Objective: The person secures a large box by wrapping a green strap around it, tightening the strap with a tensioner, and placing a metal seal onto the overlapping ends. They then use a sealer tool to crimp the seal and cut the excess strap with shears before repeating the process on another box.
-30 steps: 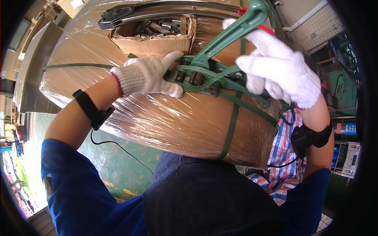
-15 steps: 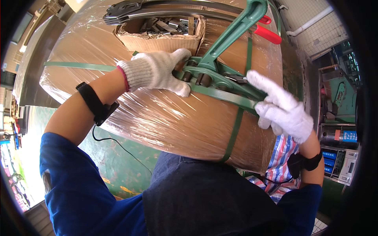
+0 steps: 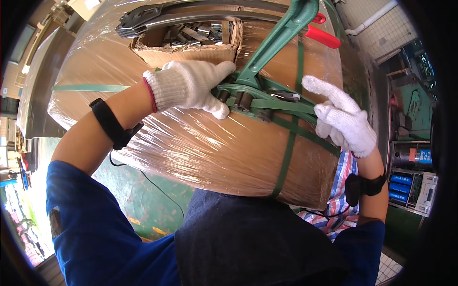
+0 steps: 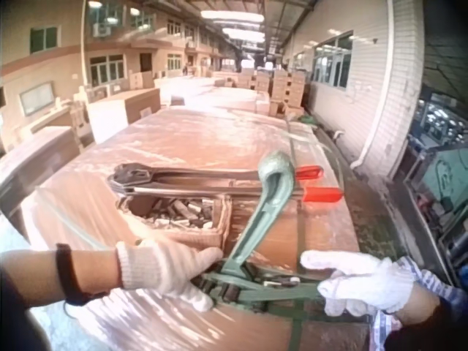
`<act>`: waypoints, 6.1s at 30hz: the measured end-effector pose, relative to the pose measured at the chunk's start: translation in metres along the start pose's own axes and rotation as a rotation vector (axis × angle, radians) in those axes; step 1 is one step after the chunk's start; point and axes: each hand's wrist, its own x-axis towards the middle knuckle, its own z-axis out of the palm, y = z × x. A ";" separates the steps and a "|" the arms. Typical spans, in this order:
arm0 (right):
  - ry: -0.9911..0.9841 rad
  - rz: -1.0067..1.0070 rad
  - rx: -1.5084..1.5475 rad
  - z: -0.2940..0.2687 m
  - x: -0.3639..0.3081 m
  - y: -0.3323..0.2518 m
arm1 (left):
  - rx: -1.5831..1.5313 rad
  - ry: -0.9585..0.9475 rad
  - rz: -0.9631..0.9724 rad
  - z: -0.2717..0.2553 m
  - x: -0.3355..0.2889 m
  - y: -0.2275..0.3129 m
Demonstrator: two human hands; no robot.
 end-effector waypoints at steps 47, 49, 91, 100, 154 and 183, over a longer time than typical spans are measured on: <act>-0.704 -0.248 -0.077 -0.120 0.030 0.170 | -0.068 0.505 -0.698 0.079 -0.052 0.112; -0.849 -0.126 0.015 -0.121 0.035 0.167 | 0.053 0.775 -0.420 0.120 -0.084 0.135; -0.367 -2.060 -0.533 -0.006 0.064 -0.012 | 0.174 0.741 -0.207 0.096 0.011 0.251; -0.359 -1.653 -0.498 -0.002 0.072 0.009 | 0.267 0.740 -0.099 0.077 -0.006 0.251; 0.243 -0.528 -1.380 0.270 0.098 -0.048 | -0.287 1.049 -0.713 0.142 -0.401 -0.369; 0.514 -0.257 -0.908 0.318 0.104 -0.050 | -0.431 0.431 0.289 0.087 -0.287 -0.721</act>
